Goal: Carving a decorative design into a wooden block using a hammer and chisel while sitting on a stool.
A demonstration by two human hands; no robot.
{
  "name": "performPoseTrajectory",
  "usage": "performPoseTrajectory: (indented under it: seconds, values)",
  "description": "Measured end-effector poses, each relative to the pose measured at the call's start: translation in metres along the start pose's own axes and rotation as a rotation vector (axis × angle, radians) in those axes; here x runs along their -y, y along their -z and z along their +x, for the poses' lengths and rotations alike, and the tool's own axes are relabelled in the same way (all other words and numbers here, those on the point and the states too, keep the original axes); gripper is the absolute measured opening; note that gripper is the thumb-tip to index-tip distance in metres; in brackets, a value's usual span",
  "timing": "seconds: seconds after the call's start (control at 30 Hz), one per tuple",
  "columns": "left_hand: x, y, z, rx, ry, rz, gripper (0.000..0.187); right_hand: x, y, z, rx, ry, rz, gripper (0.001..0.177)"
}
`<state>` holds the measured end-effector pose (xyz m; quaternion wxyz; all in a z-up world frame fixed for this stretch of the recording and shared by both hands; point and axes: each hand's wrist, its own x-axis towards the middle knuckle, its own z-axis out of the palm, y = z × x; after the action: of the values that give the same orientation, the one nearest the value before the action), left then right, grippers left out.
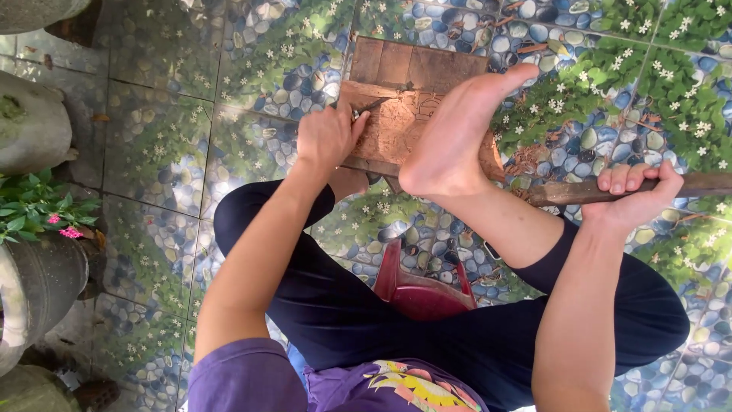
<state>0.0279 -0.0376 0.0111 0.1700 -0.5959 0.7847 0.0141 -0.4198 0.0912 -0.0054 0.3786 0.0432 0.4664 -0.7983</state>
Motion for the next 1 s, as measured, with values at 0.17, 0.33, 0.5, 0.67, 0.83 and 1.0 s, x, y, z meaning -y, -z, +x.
performPoseTrajectory:
  seconds: [0.17,0.33,0.5,0.67,0.83,1.0]
  values:
    - [-0.007,-0.052,-0.032,-0.404,0.119,-0.039,0.053,0.001,0.008,0.005,-0.036,-0.008,-0.013,0.024]
    - [-0.006,-0.048,-0.033,-0.346,0.176,-0.045,0.057,-0.004,0.005,0.009,-0.018,-0.002,-0.053,0.023]
    - [0.008,-0.04,-0.02,-0.306,0.089,-0.06,0.056,0.0,0.01,0.007,0.003,0.002,-0.038,0.024]
    - [0.019,-0.004,0.007,0.075,0.031,-0.062,0.073,0.0,0.01,0.007,-0.008,-0.004,-0.038,0.025]
    - [0.026,-0.015,0.024,-0.095,0.005,-0.089,0.078,0.002,0.015,0.012,-0.027,-0.004,-0.008,0.023]
    - [0.028,-0.022,0.017,-0.127,0.006,-0.153,0.091,0.001,0.012,0.012,-0.057,-0.006,-0.027,0.021]
